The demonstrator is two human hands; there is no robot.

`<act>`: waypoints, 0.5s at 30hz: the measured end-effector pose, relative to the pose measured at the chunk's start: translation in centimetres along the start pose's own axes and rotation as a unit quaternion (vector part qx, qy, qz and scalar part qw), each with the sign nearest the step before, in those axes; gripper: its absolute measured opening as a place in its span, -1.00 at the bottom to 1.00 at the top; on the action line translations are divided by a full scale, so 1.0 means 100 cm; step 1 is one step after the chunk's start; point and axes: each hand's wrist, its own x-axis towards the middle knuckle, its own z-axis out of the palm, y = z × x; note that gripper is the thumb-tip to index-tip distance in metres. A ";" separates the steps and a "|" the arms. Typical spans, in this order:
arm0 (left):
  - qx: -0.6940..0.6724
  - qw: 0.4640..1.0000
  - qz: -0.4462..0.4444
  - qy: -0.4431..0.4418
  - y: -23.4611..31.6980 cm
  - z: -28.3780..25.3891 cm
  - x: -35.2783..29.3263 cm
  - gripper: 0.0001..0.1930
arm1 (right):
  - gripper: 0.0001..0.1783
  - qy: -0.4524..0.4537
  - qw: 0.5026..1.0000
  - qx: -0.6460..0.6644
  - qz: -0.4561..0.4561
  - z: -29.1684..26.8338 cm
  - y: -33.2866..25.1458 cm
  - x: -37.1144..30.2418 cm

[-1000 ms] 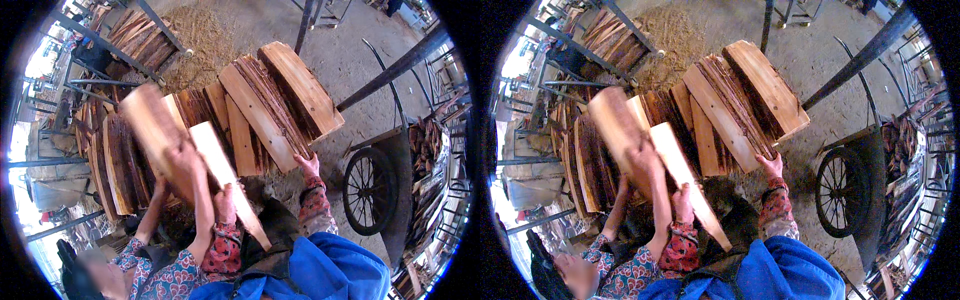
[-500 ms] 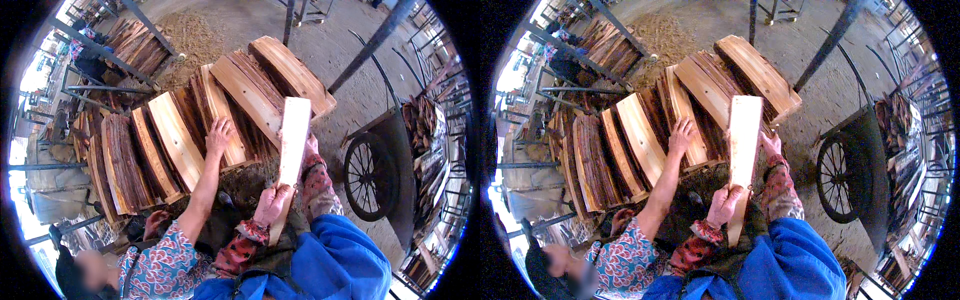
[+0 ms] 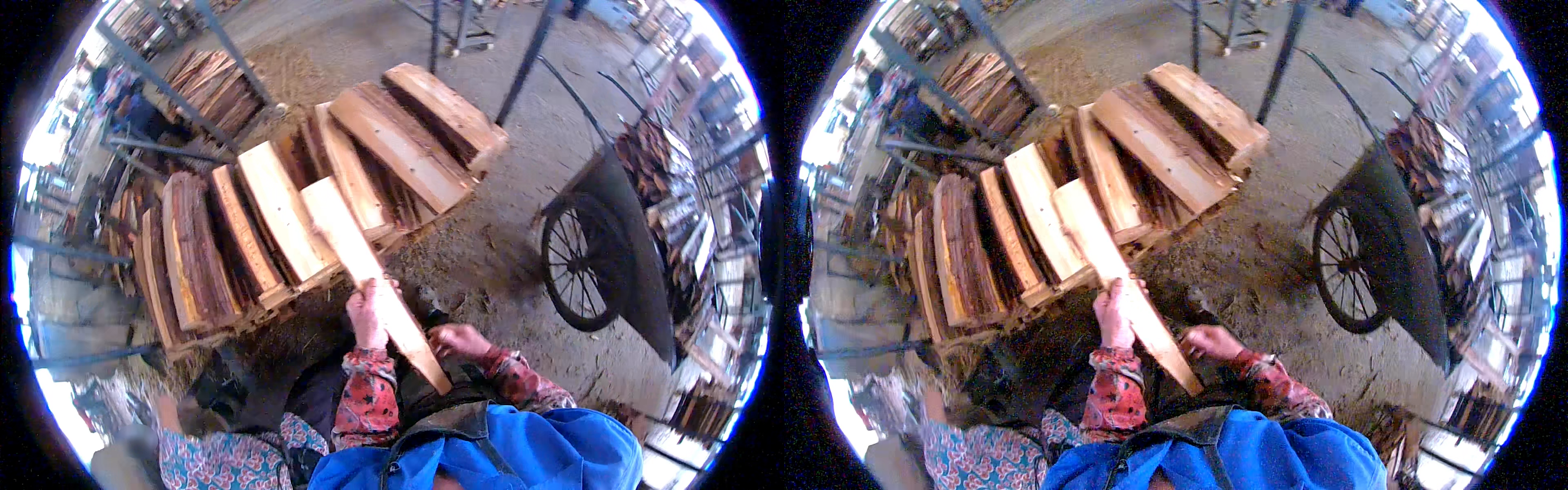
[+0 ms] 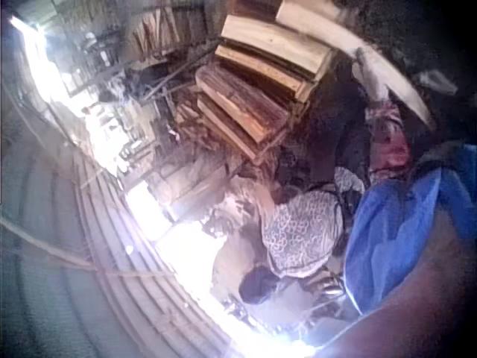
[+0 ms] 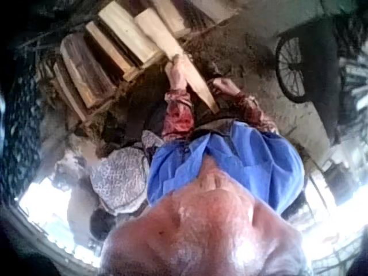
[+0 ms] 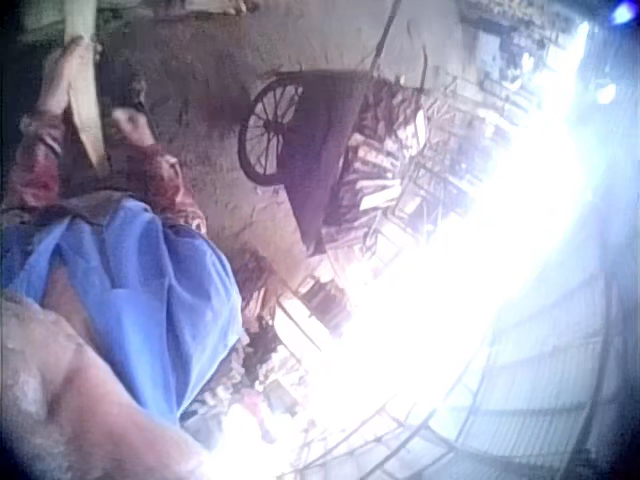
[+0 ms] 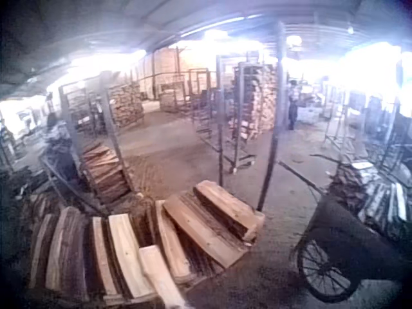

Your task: The person picks up split logs from a pile on the floor and stacks them onto a metal rack. They handle the wood by hand, arranging the pieces to fit together on the rack.

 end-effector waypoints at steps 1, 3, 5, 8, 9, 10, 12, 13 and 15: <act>0.019 0.999 0.011 0.025 0.003 -0.003 -0.004 -0.65 | -0.51 -0.037 0.998 -0.050 0.029 0.012 0.021 -0.007; 0.031 0.997 0.028 0.070 0.008 -0.014 -0.012 -0.60 | -0.50 -0.102 0.985 -0.139 0.024 0.024 0.023 -0.011; 0.015 0.995 0.039 0.088 0.002 -0.021 -0.014 -0.57 | -0.47 -0.122 0.977 -0.169 -0.051 0.031 0.005 -0.019; 0.006 0.993 0.062 0.105 -0.008 -0.027 -0.017 -0.57 | -0.44 -0.107 0.977 -0.149 -0.104 0.046 -0.005 -0.027; 0.001 0.993 0.060 0.098 -0.013 -0.029 -0.019 -0.57 | -0.46 -0.099 0.984 -0.134 -0.071 0.048 0.000 -0.031; 0.000 0.994 0.066 0.090 -0.012 -0.028 -0.020 -0.57 | -0.49 -0.095 0.987 -0.121 -0.035 0.054 -0.008 -0.033; -0.027 0.992 0.080 0.088 -0.019 -0.013 -0.029 -0.53 | -0.57 -0.106 0.988 -0.077 -0.086 0.044 -0.015 -0.050; 0.008 0.994 0.096 0.059 -0.015 0.009 -0.043 -0.48 | -0.58 -0.081 0.985 -0.087 -0.126 0.033 -0.018 -0.061; -0.044 0.996 0.083 0.011 -0.031 0.038 -0.049 -0.47 | -0.60 -0.038 0.977 -0.136 -0.160 0.005 -0.034 -0.084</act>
